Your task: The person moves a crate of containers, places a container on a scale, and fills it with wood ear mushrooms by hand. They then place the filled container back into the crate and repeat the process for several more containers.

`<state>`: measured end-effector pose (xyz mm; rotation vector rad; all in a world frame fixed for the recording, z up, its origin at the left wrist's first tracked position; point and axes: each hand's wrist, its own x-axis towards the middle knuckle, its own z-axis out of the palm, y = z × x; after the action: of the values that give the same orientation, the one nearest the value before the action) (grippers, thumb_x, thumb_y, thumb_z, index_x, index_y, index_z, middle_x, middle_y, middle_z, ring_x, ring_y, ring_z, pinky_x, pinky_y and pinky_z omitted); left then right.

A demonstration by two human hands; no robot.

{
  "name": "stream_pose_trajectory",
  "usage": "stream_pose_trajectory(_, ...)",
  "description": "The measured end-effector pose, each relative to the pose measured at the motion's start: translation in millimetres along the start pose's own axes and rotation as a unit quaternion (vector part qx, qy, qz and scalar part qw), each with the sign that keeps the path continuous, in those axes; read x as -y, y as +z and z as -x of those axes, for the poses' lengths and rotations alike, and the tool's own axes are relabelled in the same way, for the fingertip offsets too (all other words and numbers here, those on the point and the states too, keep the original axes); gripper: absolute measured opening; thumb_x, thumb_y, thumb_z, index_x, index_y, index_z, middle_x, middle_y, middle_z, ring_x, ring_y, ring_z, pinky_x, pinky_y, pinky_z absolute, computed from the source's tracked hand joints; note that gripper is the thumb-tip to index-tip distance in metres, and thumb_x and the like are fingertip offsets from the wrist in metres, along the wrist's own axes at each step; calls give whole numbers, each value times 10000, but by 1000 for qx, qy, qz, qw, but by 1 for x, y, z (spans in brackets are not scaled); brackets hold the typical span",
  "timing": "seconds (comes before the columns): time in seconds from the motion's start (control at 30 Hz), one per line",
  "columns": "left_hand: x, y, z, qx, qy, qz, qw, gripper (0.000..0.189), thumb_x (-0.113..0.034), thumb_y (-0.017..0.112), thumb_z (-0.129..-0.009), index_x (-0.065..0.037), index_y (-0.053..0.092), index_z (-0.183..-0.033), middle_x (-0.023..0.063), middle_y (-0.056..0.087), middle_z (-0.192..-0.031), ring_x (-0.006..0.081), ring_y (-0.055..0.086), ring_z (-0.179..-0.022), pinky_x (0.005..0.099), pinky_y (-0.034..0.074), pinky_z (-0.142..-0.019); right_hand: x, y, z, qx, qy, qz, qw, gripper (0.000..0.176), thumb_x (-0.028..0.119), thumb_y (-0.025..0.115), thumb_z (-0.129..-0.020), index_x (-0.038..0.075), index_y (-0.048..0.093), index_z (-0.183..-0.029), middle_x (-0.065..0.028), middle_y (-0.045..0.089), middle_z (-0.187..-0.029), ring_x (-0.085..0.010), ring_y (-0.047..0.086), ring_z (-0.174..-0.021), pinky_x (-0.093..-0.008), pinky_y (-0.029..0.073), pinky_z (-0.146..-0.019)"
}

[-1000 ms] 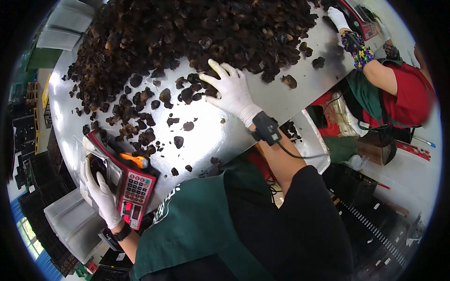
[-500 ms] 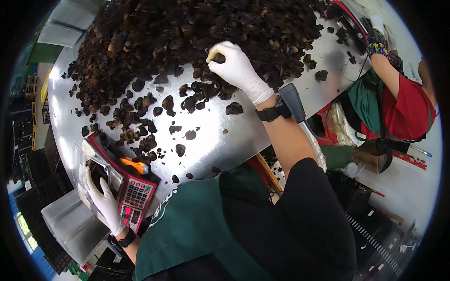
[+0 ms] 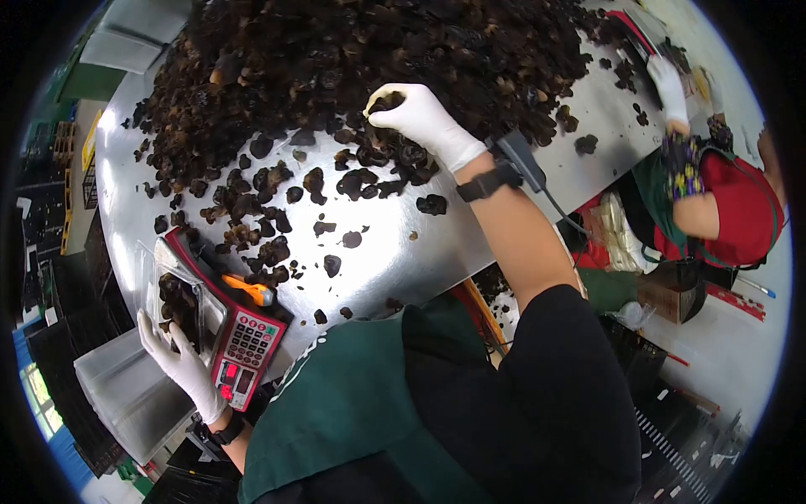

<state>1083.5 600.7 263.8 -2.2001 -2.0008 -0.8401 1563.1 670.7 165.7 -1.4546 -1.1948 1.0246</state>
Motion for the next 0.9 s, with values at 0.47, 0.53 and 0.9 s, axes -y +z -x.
stream_pose_trajectory(0.47, 55, 2, 42, 24, -95, 26, 995, 561, -24, 580, -887, -17, 463, -1436, 215, 428, -1486, 354, 306, -1459, 423, 242, -1198, 107, 120, -12, 216, 84, -309, 922, 125, 41, 685, -839, 35, 682, -964, -73, 710, -905, -111, 636, -741, -239, 508, -629)
stream_pose_trajectory(0.53, 41, 3, 43, 7, -125, 59, 990, 585, -26, 558, -900, -7, 410, -1465, 218, 363, -1520, 359, 323, -1446, 419, 252, -1196, 140, 170, -13, 289, 41, -271, 917, 122, 37, 691, -844, 18, 688, -964, -81, 705, -886, -115, 642, -706, -252, 526, -635)
stream_pose_trajectory(0.9, 24, -17, 43, -55, -175, 141, 973, 602, -63, 545, -944, -17, 347, -1510, 201, 361, -1537, 336, 335, -1440, 418, 261, -1192, 144, 349, 22, 402, -456, 119, 785, 280, 290, 739, -811, 89, 710, -1003, -90, 648, -1115, -303, 583, -1046, -403, 477, -938)
